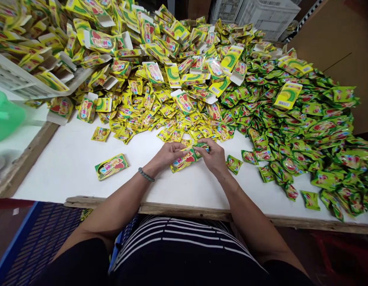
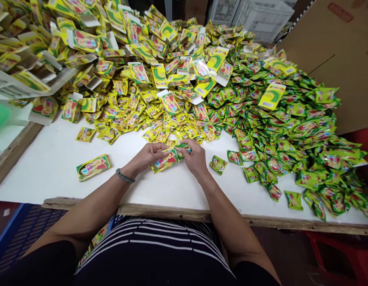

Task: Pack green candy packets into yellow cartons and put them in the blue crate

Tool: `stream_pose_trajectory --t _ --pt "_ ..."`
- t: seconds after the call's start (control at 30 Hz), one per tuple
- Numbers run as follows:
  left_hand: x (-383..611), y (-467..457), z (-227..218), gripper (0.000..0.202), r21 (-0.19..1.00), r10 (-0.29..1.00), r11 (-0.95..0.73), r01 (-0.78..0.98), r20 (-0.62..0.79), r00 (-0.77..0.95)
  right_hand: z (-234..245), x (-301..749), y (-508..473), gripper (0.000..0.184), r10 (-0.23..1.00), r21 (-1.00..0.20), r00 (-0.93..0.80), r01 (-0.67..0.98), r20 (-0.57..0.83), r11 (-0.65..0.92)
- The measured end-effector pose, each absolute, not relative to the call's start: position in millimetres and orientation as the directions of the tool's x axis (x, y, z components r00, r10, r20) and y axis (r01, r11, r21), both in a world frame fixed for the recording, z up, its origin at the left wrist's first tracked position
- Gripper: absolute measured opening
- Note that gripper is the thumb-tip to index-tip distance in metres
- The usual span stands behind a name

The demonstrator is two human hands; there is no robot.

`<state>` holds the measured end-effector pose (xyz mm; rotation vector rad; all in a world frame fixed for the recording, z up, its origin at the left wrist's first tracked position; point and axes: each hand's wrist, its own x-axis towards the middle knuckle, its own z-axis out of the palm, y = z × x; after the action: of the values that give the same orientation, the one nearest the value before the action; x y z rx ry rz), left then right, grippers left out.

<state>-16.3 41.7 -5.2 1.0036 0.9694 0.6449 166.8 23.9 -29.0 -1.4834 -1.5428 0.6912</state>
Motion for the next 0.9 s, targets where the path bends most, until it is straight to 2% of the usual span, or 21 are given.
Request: stream_pose_trajectory --t 0.1,0.2,0.33,0.43,0.53,0.63,0.73,0.83,0.9 --pt "-15 42 -9 0.04 0.901 0.801 0.434 -0.02 -0.375 0.467 -28 168 22 0.024 0.992 -0.904 0.029 0.417 0.121 0.098" --pt "-16 44 -9 0.041 0.884 0.8 0.464 -0.05 -0.394 0.453 -29 173 23 0.033 0.995 -0.945 -0.078 0.314 0.066 0.088" --pt "-18 45 -7 0.042 0.866 0.793 0.495 -0.076 -0.414 0.447 -33 174 25 0.043 0.985 -0.907 -0.144 0.395 0.095 0.145" --pt "-17 45 -4 0.044 0.836 0.783 0.538 -0.11 -0.447 0.432 -35 167 26 0.043 0.973 -0.852 -0.145 0.471 0.178 0.226" --pt "-16 45 0 0.047 0.797 0.763 0.59 -0.131 -0.497 0.414 -36 162 30 0.043 0.97 -0.88 -0.138 0.408 0.201 0.241" --pt "-19 48 4 0.047 0.784 0.77 0.606 -0.136 -0.534 0.35 -39 167 36 0.041 0.983 -0.922 0.044 0.356 0.178 0.151" --pt "-28 54 6 0.046 0.813 0.816 0.559 -0.159 -0.507 0.278 -45 173 38 0.039 0.97 -0.829 0.198 0.559 0.141 0.007" --pt "-36 59 6 0.051 0.842 0.849 0.515 -0.162 -0.475 0.23 -53 172 36 0.035 0.985 -0.627 0.124 0.778 0.117 -0.023" --pt "-39 61 5 0.053 0.855 0.859 0.498 -0.143 -0.465 0.214 -56 172 33 0.033 0.989 -0.575 0.101 0.818 0.11 -0.02"
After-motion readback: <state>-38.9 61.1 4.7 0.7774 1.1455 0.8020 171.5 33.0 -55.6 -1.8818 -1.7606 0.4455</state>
